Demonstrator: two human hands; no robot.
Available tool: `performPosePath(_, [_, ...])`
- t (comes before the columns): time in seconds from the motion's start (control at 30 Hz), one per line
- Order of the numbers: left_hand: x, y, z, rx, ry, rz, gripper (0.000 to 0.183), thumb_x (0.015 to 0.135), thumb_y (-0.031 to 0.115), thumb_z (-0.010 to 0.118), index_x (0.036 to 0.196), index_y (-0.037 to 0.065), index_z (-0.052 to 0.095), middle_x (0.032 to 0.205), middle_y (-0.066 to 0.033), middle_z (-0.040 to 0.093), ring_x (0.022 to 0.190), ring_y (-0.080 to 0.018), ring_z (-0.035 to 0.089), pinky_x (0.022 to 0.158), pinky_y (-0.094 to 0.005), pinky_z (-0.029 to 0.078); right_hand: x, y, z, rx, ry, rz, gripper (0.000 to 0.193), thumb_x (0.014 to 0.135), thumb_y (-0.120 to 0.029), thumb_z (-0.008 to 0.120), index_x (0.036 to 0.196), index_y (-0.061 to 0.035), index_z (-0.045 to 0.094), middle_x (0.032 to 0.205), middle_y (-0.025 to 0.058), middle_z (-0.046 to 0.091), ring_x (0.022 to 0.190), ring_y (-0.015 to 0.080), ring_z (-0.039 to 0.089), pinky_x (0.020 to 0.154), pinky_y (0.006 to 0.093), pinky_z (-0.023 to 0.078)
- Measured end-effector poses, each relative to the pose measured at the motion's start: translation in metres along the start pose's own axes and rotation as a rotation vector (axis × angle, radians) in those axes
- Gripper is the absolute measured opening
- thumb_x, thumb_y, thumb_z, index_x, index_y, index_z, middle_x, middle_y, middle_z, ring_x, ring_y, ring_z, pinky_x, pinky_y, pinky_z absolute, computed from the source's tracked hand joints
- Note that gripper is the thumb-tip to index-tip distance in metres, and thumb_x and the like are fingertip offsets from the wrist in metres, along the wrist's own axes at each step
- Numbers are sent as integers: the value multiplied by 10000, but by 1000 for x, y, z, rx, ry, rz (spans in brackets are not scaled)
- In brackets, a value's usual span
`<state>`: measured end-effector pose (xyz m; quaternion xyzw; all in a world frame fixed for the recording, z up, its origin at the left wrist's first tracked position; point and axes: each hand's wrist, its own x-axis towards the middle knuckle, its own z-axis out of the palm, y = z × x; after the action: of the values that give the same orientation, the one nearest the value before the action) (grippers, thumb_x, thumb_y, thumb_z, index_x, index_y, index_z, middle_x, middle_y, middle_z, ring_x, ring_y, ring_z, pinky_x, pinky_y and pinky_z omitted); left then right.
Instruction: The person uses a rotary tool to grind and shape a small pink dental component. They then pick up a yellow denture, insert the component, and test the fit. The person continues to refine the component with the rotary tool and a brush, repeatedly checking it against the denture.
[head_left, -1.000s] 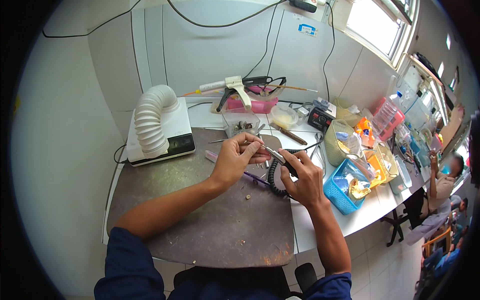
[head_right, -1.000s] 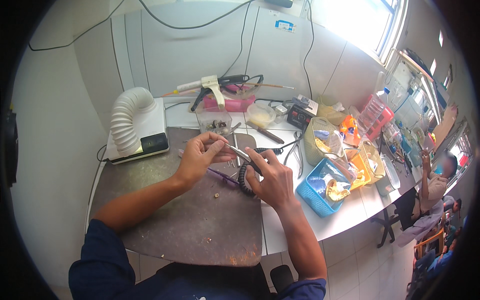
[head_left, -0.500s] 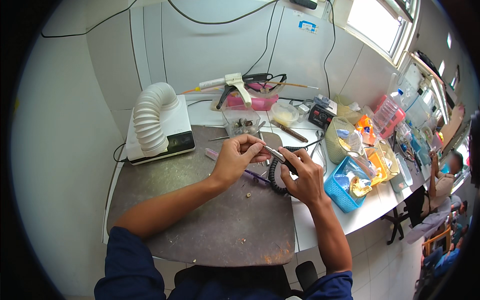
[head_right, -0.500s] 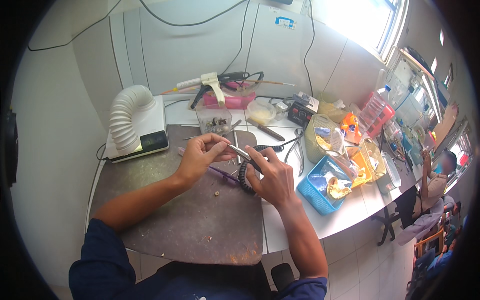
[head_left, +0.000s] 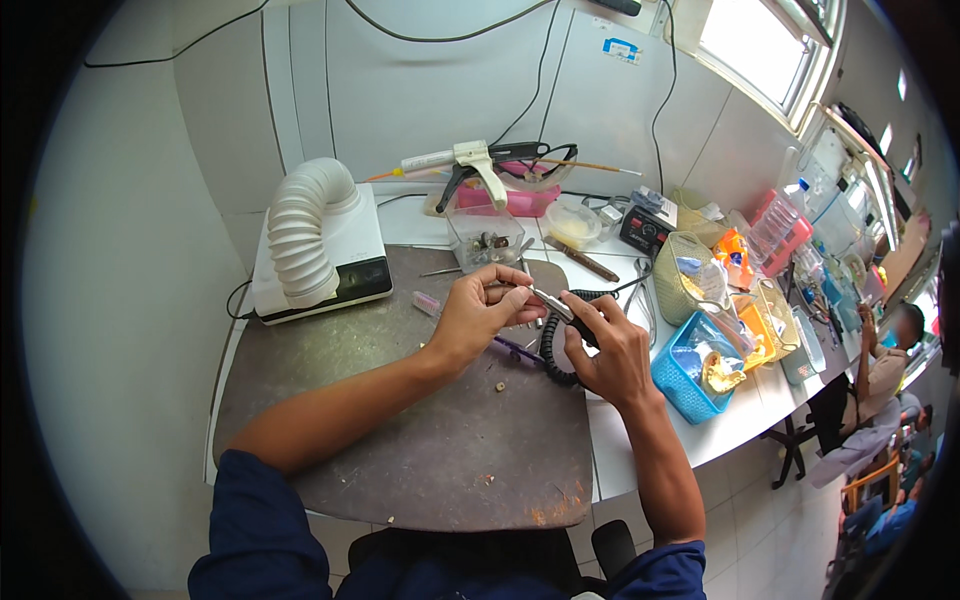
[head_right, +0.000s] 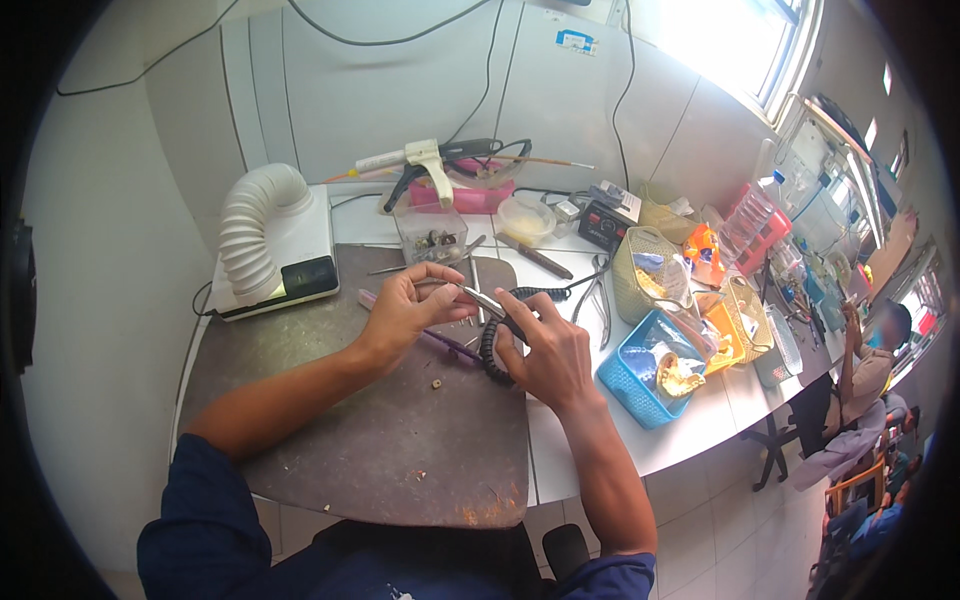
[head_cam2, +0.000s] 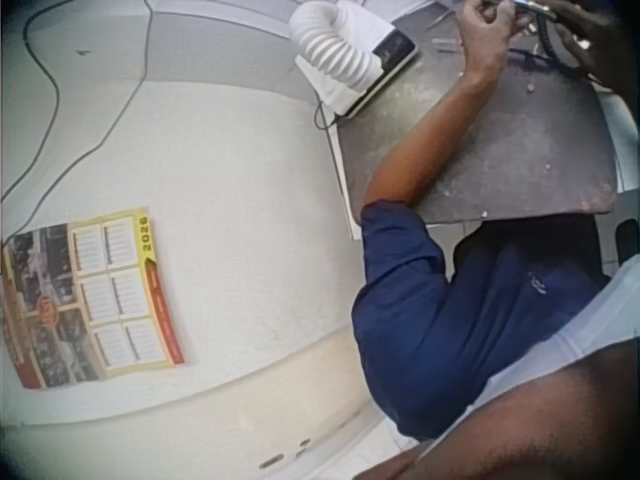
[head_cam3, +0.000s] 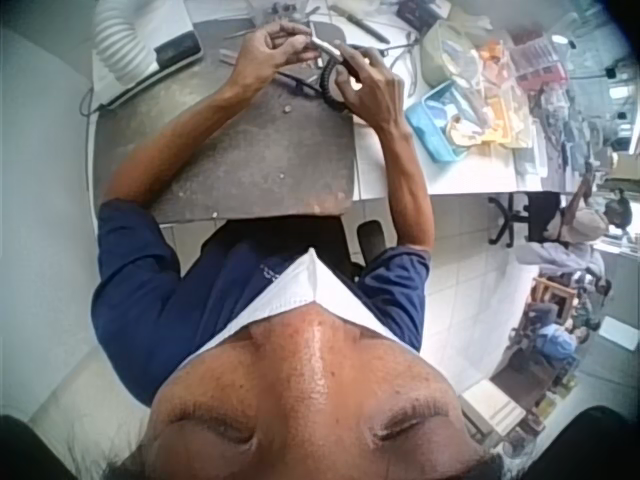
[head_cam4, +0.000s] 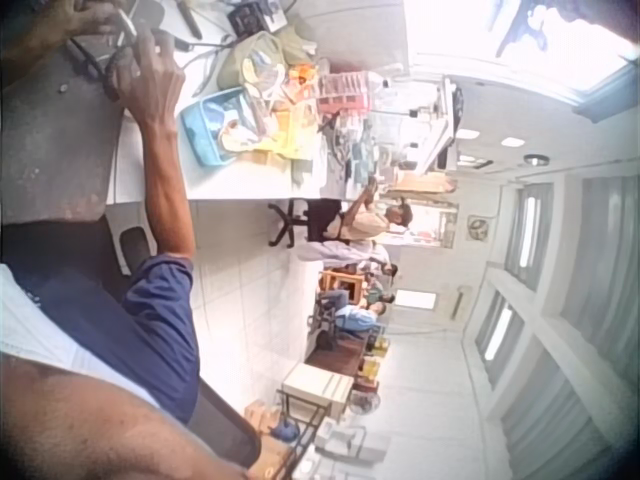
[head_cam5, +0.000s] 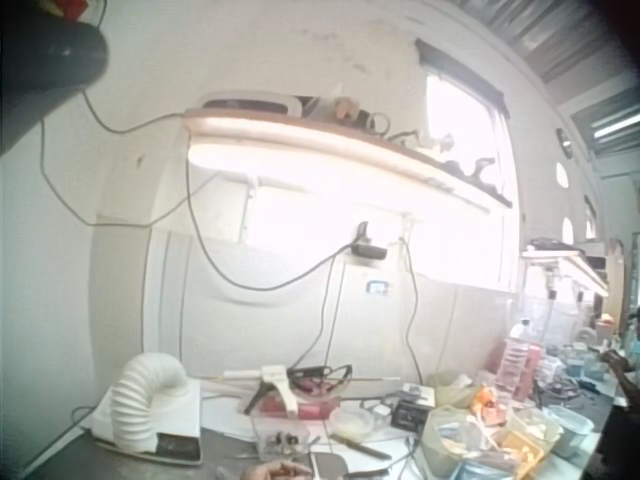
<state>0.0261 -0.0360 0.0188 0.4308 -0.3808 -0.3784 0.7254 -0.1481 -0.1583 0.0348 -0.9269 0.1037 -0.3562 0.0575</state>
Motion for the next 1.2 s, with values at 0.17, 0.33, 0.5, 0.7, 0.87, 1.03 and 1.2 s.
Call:
performPosePath(0.17, [1, 0, 0, 41, 24, -9, 221, 974, 144, 600, 1096, -39, 580, 1056, -154, 669, 974, -225, 693, 893, -288, 577, -1, 1, 1, 0, -12, -1, 417, 826, -192, 668, 1241, -167, 647, 878, 73, 638, 585, 238, 649, 518, 361, 525])
performPosePath(0.33, [2, -6, -1, 59, 19, 13, 209, 972, 129, 599, 1081, -49, 598, 1027, -137, 673, 972, -229, 695, 890, -290, 579, -2, 1, 1, 5, -19, -7, 419, 824, -195, 667, 1242, -167, 647, 875, 71, 637, 579, 234, 647, 511, 358, 524])
performPosePath(0.5, [0, -8, 0, 50, 32, 11, 209, 976, 124, 590, 1087, -53, 596, 1031, -136, 675, 970, -229, 697, 893, -293, 578, -1, 1, 2, -9, -14, -14, 411, 825, -194, 666, 1235, -161, 649, 866, 69, 634, 577, 235, 647, 509, 358, 522])
performPosePath(0.7, [0, -3, 5, 3, 86, -4, 146, 991, 81, 546, 1027, -57, 580, 962, -145, 684, 905, -205, 706, 851, -280, 592, -1, 1, 1, -5, -24, -8, 409, 826, -195, 666, 1233, -156, 650, 863, 72, 633, 576, 237, 647, 508, 362, 520])
performPosePath(0.87, [-1, -3, 4, 13, 99, -10, 146, 994, 89, 543, 1027, -52, 566, 959, -152, 685, 902, -210, 708, 843, -284, 596, -1, 0, 2, 5, -25, -8, 409, 831, -199, 666, 1237, -159, 650, 866, 73, 636, 577, 236, 648, 509, 359, 522])
performPosePath(1.03, [-2, -2, 4, 11, 98, -9, 154, 996, 97, 543, 1034, -52, 561, 961, -162, 686, 900, -217, 709, 837, -285, 597, -2, 0, 2, 5, -33, -2, 410, 835, -204, 665, 1242, -164, 649, 868, 75, 637, 579, 235, 649, 511, 358, 523])
performPosePath(1.2, [1, -6, 6, 3, 96, -12, 167, 996, 113, 548, 1032, -49, 560, 963, -168, 687, 899, -222, 710, 828, -280, 598, -2, 4, 1, -1, -40, 4, 408, 838, -209, 663, 1244, -171, 649, 874, 74, 639, 581, 236, 650, 513, 361, 525])
